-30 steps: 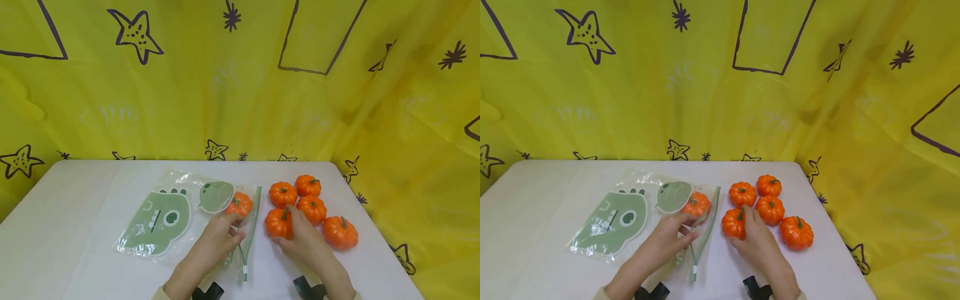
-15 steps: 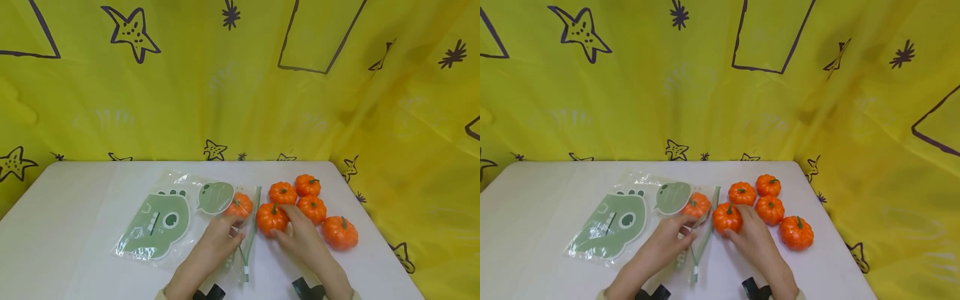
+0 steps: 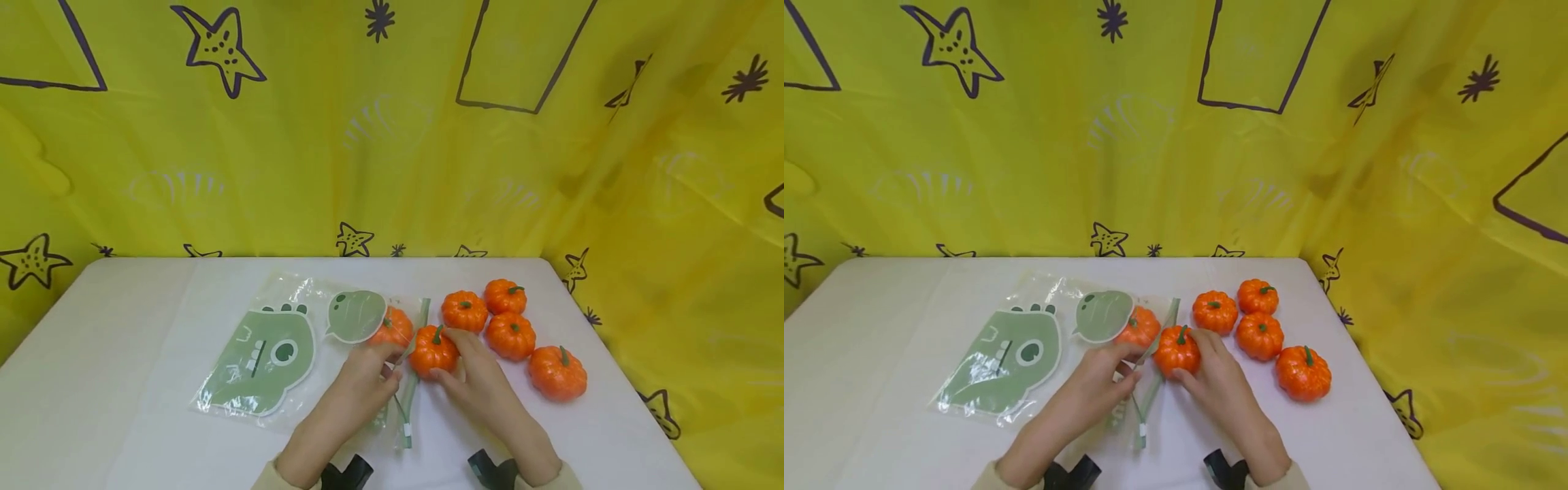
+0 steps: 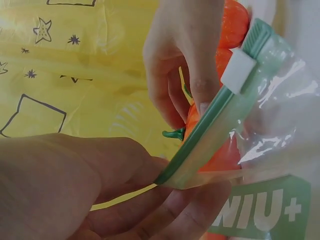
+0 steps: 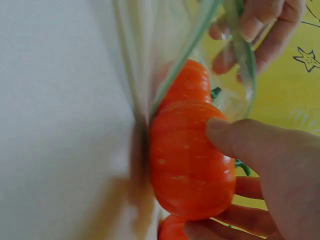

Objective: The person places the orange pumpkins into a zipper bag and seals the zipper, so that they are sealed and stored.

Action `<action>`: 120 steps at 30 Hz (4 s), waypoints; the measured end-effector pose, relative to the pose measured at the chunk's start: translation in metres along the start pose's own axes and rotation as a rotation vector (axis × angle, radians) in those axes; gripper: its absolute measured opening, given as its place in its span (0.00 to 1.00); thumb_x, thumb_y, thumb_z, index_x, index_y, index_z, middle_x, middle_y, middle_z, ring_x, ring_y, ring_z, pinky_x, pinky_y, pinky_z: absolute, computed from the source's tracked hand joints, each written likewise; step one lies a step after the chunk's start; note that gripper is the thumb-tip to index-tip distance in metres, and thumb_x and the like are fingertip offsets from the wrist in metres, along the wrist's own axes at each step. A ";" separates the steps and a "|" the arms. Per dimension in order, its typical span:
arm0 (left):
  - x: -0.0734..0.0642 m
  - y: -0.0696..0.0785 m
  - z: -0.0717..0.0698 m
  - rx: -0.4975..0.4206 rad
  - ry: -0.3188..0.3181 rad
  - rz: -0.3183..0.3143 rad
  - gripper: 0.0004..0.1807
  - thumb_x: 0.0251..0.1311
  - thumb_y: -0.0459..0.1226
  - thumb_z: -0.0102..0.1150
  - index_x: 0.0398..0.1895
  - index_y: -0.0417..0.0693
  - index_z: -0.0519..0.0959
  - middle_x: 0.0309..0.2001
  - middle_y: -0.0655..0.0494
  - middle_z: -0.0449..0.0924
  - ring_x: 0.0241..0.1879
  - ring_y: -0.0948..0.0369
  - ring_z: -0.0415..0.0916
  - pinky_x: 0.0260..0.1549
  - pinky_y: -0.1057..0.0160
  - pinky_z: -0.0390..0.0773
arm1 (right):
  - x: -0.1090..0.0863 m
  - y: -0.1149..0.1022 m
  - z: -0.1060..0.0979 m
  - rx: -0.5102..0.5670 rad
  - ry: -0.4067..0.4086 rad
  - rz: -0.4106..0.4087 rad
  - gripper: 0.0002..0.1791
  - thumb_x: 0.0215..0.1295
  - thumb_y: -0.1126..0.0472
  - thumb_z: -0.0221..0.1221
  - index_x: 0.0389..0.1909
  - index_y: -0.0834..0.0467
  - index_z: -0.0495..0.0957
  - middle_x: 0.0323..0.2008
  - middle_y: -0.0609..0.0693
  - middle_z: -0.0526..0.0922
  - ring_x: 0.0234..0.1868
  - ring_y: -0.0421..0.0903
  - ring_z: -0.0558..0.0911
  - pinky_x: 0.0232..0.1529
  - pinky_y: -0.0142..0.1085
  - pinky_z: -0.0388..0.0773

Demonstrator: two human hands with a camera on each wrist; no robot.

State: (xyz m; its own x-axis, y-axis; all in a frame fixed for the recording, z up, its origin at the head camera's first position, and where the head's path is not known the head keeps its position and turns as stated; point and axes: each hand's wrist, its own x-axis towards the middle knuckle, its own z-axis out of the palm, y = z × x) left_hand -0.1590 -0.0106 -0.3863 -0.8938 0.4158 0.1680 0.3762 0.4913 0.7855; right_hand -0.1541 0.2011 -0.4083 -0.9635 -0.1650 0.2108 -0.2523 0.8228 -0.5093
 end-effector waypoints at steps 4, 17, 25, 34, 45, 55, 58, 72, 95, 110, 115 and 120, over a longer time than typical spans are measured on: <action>0.000 -0.001 0.000 0.024 0.013 0.011 0.16 0.54 0.23 0.59 0.48 0.35 0.81 0.43 0.43 0.85 0.34 0.57 0.83 0.34 0.69 0.82 | 0.001 0.001 0.007 -0.009 0.031 -0.017 0.35 0.57 0.53 0.70 0.63 0.62 0.70 0.61 0.58 0.76 0.62 0.55 0.77 0.63 0.52 0.74; 0.001 0.003 -0.002 0.019 0.034 0.031 0.14 0.57 0.25 0.60 0.47 0.35 0.81 0.45 0.42 0.85 0.35 0.55 0.84 0.34 0.69 0.82 | -0.002 -0.001 0.011 -0.059 0.026 -0.064 0.31 0.58 0.55 0.70 0.62 0.59 0.74 0.62 0.55 0.75 0.62 0.55 0.78 0.61 0.50 0.76; 0.002 0.001 -0.004 0.015 0.029 0.022 0.14 0.58 0.24 0.60 0.48 0.35 0.81 0.45 0.42 0.85 0.36 0.56 0.84 0.34 0.69 0.82 | -0.004 -0.008 -0.001 -0.144 -0.029 -0.110 0.29 0.58 0.56 0.70 0.60 0.57 0.77 0.63 0.55 0.74 0.61 0.54 0.78 0.59 0.50 0.78; 0.001 0.003 -0.001 0.051 0.053 0.069 0.14 0.56 0.24 0.59 0.46 0.35 0.82 0.42 0.44 0.86 0.34 0.57 0.82 0.35 0.67 0.82 | -0.009 -0.014 -0.007 -0.186 -0.130 -0.177 0.28 0.59 0.57 0.69 0.62 0.52 0.77 0.66 0.51 0.72 0.66 0.53 0.74 0.61 0.48 0.77; 0.000 0.005 -0.001 0.078 0.069 0.083 0.13 0.60 0.26 0.60 0.49 0.39 0.82 0.43 0.47 0.86 0.38 0.56 0.83 0.39 0.63 0.84 | -0.009 -0.013 0.001 -0.196 -0.187 -0.183 0.30 0.65 0.53 0.64 0.68 0.51 0.71 0.73 0.50 0.64 0.69 0.52 0.71 0.63 0.49 0.75; 0.001 0.005 0.001 0.100 0.099 0.133 0.12 0.58 0.23 0.59 0.44 0.38 0.83 0.40 0.47 0.86 0.37 0.58 0.80 0.39 0.64 0.83 | -0.011 -0.009 -0.003 -0.162 -0.198 -0.217 0.29 0.65 0.57 0.63 0.67 0.48 0.72 0.70 0.50 0.68 0.59 0.52 0.79 0.56 0.49 0.80; 0.000 0.005 0.003 0.134 0.110 0.154 0.11 0.58 0.24 0.59 0.43 0.40 0.84 0.38 0.48 0.86 0.36 0.59 0.79 0.39 0.64 0.82 | -0.010 -0.011 0.003 -0.160 -0.191 -0.217 0.30 0.66 0.58 0.62 0.69 0.46 0.69 0.71 0.51 0.65 0.61 0.53 0.78 0.55 0.49 0.80; 0.000 0.005 -0.002 0.090 0.077 0.049 0.16 0.57 0.25 0.56 0.49 0.38 0.81 0.45 0.47 0.85 0.39 0.58 0.79 0.40 0.62 0.83 | -0.010 -0.007 -0.003 -0.117 -0.250 -0.148 0.31 0.67 0.59 0.61 0.71 0.49 0.68 0.71 0.51 0.68 0.67 0.53 0.74 0.62 0.52 0.75; 0.001 0.002 -0.002 0.070 0.051 0.056 0.15 0.59 0.26 0.57 0.50 0.39 0.81 0.44 0.47 0.84 0.36 0.60 0.76 0.36 0.65 0.79 | -0.010 -0.005 0.005 -0.127 -0.277 -0.205 0.34 0.67 0.57 0.61 0.73 0.48 0.64 0.74 0.48 0.63 0.70 0.50 0.70 0.65 0.50 0.72; 0.001 0.001 0.003 0.190 0.059 0.148 0.14 0.59 0.25 0.58 0.47 0.38 0.83 0.44 0.46 0.85 0.45 0.54 0.81 0.47 0.56 0.82 | -0.010 -0.007 0.015 -0.163 -0.300 -0.208 0.33 0.66 0.56 0.62 0.72 0.52 0.66 0.74 0.55 0.62 0.71 0.55 0.69 0.66 0.52 0.71; 0.000 0.001 0.000 0.159 0.052 0.130 0.17 0.55 0.22 0.56 0.48 0.37 0.82 0.44 0.46 0.84 0.43 0.55 0.80 0.45 0.57 0.82 | -0.008 0.000 0.005 -0.164 -0.255 -0.132 0.33 0.67 0.58 0.61 0.72 0.48 0.66 0.75 0.49 0.61 0.72 0.53 0.68 0.66 0.53 0.70; 0.000 0.000 0.000 0.146 0.024 0.107 0.18 0.54 0.23 0.55 0.48 0.37 0.81 0.44 0.46 0.84 0.42 0.56 0.78 0.43 0.59 0.82 | -0.005 0.013 -0.010 -0.169 -0.134 -0.077 0.29 0.66 0.61 0.62 0.68 0.54 0.70 0.72 0.54 0.65 0.69 0.56 0.70 0.65 0.55 0.72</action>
State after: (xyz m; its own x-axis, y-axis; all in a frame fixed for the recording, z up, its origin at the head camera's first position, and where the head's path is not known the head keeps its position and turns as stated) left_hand -0.1584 -0.0104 -0.3863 -0.8518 0.4542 0.2612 0.4991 0.5519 0.6680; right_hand -0.1518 0.2182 -0.4072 -0.9480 -0.2925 0.1257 -0.3182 0.8824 -0.3464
